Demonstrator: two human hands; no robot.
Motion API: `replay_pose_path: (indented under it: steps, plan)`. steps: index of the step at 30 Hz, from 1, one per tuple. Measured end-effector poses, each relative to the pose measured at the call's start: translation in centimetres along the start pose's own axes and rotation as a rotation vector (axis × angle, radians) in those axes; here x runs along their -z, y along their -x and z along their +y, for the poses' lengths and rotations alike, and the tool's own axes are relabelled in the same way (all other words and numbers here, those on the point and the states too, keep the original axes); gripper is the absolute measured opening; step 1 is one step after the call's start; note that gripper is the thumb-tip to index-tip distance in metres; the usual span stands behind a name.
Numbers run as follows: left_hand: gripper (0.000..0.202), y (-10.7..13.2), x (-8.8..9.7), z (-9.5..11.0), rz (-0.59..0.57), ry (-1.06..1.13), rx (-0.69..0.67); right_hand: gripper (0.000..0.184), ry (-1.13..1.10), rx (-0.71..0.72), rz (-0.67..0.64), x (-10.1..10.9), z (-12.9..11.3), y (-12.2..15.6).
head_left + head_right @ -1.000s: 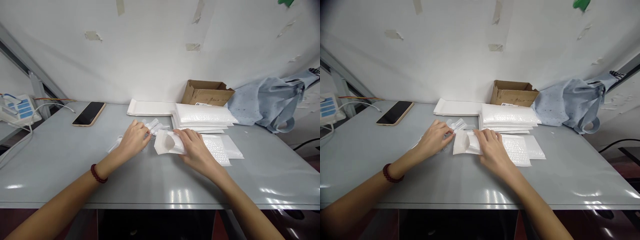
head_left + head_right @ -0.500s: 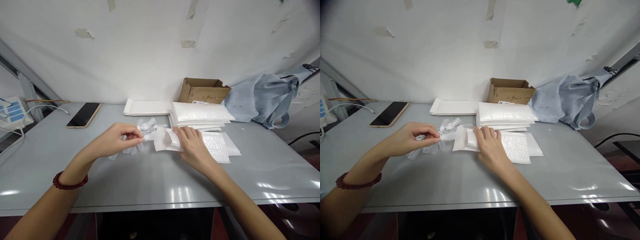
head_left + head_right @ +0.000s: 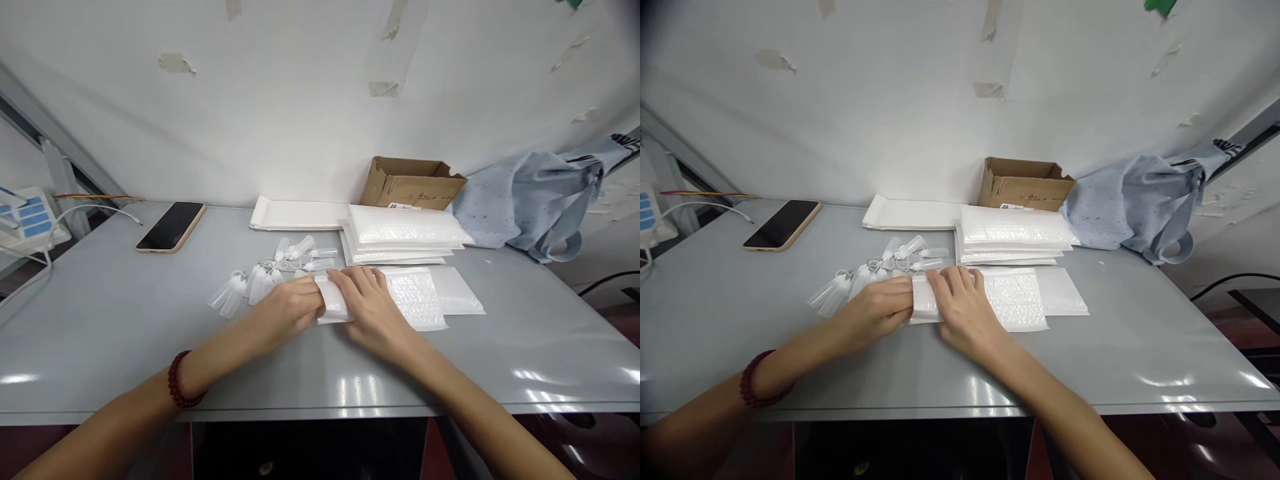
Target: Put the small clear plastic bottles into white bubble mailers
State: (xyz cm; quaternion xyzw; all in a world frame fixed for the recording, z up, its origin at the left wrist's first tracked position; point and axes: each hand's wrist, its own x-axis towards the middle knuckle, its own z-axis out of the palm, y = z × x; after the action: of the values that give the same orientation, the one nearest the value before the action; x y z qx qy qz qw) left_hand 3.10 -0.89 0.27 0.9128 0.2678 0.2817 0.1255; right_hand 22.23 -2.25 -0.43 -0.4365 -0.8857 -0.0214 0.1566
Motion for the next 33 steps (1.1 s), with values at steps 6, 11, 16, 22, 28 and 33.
replay_pose_path:
  steps: [6, 11, 16, 22, 28, 33]
  plan:
    - [0.027, 0.0, 0.9, 0.3, 0.093, 0.103, 0.076, 0.061, -0.041, -0.011, 0.043, 0.2, 0.4, -0.1]
    - [0.022, 0.3, 1.7, -1.4, 0.460, -0.052, 0.249, 0.062, -0.020, -0.063, 0.057, 0.4, 1.2, -0.1]
    - [0.029, 0.7, 1.4, -4.6, 0.243, -0.266, 0.324, 0.064, 0.003, -0.098, 0.057, 0.5, 1.6, 0.0]
    - [0.039, 1.2, 0.4, -5.7, -0.005, -0.343, 0.347, 0.064, 0.000, -0.098, 0.054, 0.3, 1.7, -0.1]
    - [0.038, 1.0, 0.4, -5.3, 0.021, -0.320, 0.371, 0.064, 0.003, -0.109, 0.046, 0.4, 1.8, -0.1]
    - [0.022, 0.4, 2.0, -3.9, 0.347, -0.081, 0.470, 0.064, 0.022, -0.132, 0.029, 0.5, 2.1, -0.1]
